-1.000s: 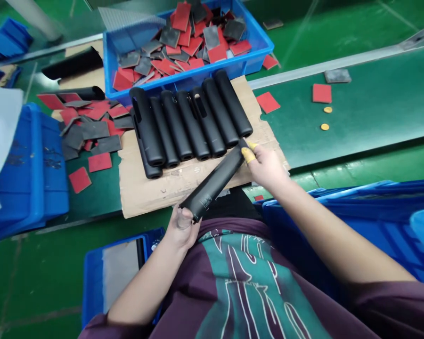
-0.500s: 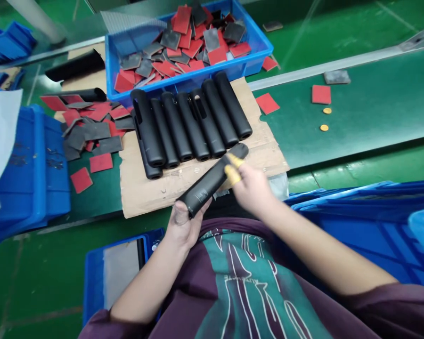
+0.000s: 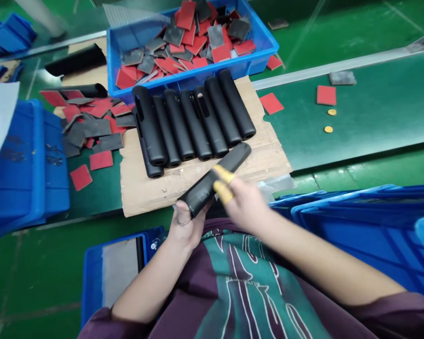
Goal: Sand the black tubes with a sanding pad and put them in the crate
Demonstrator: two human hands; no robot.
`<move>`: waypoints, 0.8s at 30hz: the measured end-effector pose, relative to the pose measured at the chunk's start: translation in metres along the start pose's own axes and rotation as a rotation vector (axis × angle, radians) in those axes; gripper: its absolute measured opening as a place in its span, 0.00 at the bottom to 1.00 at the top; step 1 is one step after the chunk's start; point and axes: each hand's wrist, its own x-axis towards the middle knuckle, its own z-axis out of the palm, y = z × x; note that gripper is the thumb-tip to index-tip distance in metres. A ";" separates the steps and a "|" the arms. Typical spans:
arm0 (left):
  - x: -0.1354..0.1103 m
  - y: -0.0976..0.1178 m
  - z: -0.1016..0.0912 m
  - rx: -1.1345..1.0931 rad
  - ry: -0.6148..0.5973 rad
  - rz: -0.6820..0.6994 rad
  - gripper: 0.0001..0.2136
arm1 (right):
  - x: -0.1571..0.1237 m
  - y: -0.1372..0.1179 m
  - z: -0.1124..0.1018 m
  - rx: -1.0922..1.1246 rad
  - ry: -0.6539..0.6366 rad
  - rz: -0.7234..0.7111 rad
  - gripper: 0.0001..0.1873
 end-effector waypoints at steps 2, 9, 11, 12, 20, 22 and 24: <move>-0.001 -0.001 -0.002 0.029 -0.011 -0.003 0.30 | -0.020 -0.023 0.008 0.055 -0.090 -0.212 0.25; -0.001 -0.001 0.001 0.042 -0.006 0.008 0.38 | 0.032 0.042 -0.012 -0.029 0.094 0.221 0.23; -0.001 -0.001 0.003 0.025 -0.018 -0.003 0.39 | 0.035 0.045 -0.014 -0.024 0.151 0.288 0.25; -0.002 -0.001 0.003 0.016 -0.014 -0.007 0.39 | 0.029 0.037 -0.011 -0.017 0.137 0.258 0.25; -0.007 -0.002 -0.001 -0.011 0.028 -0.076 0.37 | -0.001 0.006 -0.001 0.003 -0.027 -0.055 0.24; -0.006 -0.003 -0.001 -0.022 0.027 -0.066 0.39 | 0.023 0.035 -0.010 -0.008 0.083 0.143 0.24; -0.005 -0.004 0.000 -0.021 0.017 -0.066 0.39 | 0.037 0.048 -0.015 -0.015 0.157 0.264 0.23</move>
